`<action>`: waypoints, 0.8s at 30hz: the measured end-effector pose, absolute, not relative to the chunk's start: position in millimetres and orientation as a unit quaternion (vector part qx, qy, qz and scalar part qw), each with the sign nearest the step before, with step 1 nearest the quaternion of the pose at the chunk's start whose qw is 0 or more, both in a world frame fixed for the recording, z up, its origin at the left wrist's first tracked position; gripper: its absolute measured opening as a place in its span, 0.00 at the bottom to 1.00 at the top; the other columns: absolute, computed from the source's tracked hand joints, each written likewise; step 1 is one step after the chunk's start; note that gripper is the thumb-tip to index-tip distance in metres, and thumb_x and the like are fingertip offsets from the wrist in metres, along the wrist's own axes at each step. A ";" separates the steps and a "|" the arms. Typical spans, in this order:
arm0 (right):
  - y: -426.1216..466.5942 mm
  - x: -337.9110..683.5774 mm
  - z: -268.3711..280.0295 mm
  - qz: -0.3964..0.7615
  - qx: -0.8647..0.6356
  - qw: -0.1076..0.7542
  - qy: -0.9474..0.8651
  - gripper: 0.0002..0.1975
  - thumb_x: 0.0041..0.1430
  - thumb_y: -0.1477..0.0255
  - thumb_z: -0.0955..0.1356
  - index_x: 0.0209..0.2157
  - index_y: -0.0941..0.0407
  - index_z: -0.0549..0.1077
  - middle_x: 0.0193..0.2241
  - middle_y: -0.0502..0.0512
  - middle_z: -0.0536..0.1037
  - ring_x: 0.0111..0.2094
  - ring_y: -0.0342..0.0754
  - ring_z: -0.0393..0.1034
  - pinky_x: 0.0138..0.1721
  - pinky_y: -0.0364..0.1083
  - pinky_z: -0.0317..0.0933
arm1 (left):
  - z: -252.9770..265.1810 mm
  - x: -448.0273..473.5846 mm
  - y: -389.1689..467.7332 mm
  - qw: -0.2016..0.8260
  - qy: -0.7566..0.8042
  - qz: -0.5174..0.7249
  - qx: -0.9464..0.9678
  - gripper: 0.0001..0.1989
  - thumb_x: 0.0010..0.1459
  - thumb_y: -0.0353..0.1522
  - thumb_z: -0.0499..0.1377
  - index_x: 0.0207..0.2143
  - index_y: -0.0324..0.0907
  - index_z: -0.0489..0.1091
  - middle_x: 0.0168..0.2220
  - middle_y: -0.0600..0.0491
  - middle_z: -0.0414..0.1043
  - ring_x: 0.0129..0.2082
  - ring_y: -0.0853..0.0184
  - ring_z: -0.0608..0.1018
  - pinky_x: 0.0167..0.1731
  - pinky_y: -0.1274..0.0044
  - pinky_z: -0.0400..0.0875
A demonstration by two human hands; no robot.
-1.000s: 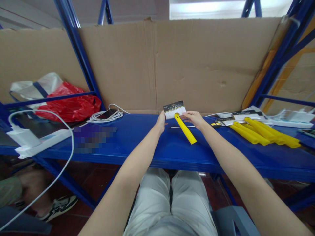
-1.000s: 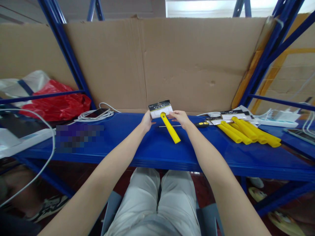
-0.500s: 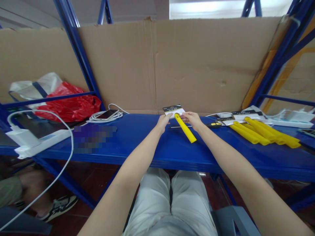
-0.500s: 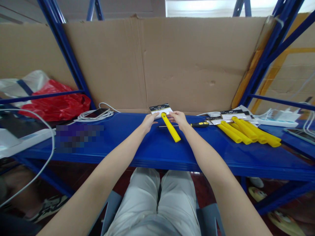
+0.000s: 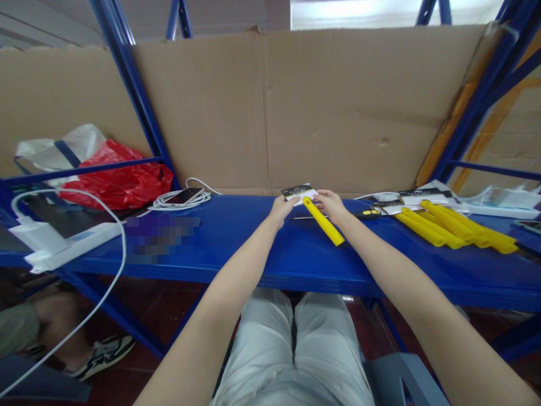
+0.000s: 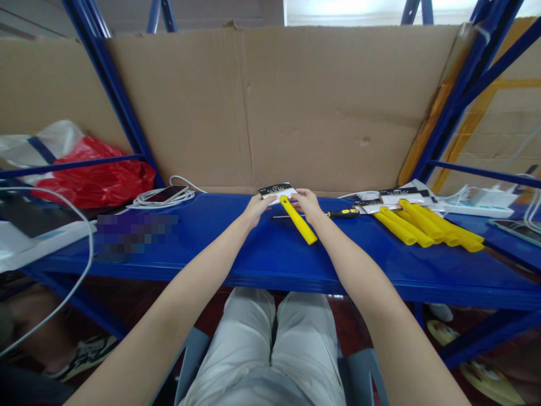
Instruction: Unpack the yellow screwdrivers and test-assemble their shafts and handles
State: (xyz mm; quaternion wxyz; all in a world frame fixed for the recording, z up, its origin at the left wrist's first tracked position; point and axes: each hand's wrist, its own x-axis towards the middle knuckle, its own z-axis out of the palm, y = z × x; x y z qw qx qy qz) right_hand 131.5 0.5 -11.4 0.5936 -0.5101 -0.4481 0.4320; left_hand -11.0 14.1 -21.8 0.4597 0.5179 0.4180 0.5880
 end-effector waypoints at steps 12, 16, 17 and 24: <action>0.8 129.0 -18.6 0.275 -0.564 0.510 -0.589 0.16 0.52 0.72 0.68 0.44 0.56 0.65 0.36 0.58 0.76 0.31 0.46 0.71 0.35 0.46 0.66 | -20.6 -16.7 21.4 0.506 0.447 0.647 0.355 0.16 0.45 0.17 0.61 0.37 0.38 0.69 0.45 0.45 0.71 0.45 0.58 0.76 0.42 0.67 0.73; 1.8 131.3 -23.3 0.160 -0.494 0.458 -0.721 0.24 0.47 0.70 0.71 0.47 0.58 0.64 0.39 0.58 0.75 0.38 0.48 0.71 0.42 0.46 0.63 | -19.3 -17.6 19.0 0.491 0.451 0.654 0.356 0.14 0.46 0.16 0.58 0.35 0.38 0.67 0.44 0.44 0.71 0.46 0.56 0.76 0.42 0.64 0.73; 1.3 131.9 -23.9 0.158 -0.482 0.438 -0.742 0.25 0.47 0.71 0.71 0.48 0.57 0.64 0.39 0.57 0.75 0.36 0.47 0.71 0.41 0.46 0.63 | -19.5 -17.9 19.2 0.488 0.451 0.660 0.352 0.14 0.46 0.16 0.58 0.35 0.37 0.67 0.44 0.43 0.71 0.46 0.55 0.75 0.42 0.63 0.73; -4.2 129.3 -20.4 0.089 -0.461 0.334 -0.817 0.09 0.52 0.78 0.65 0.37 0.55 0.70 0.34 0.54 0.76 0.32 0.46 0.70 0.37 0.44 0.62 | -22.4 -20.3 27.2 0.491 0.446 0.665 0.343 0.16 0.45 0.18 0.60 0.37 0.38 0.68 0.43 0.45 0.71 0.45 0.57 0.76 0.41 0.65 0.74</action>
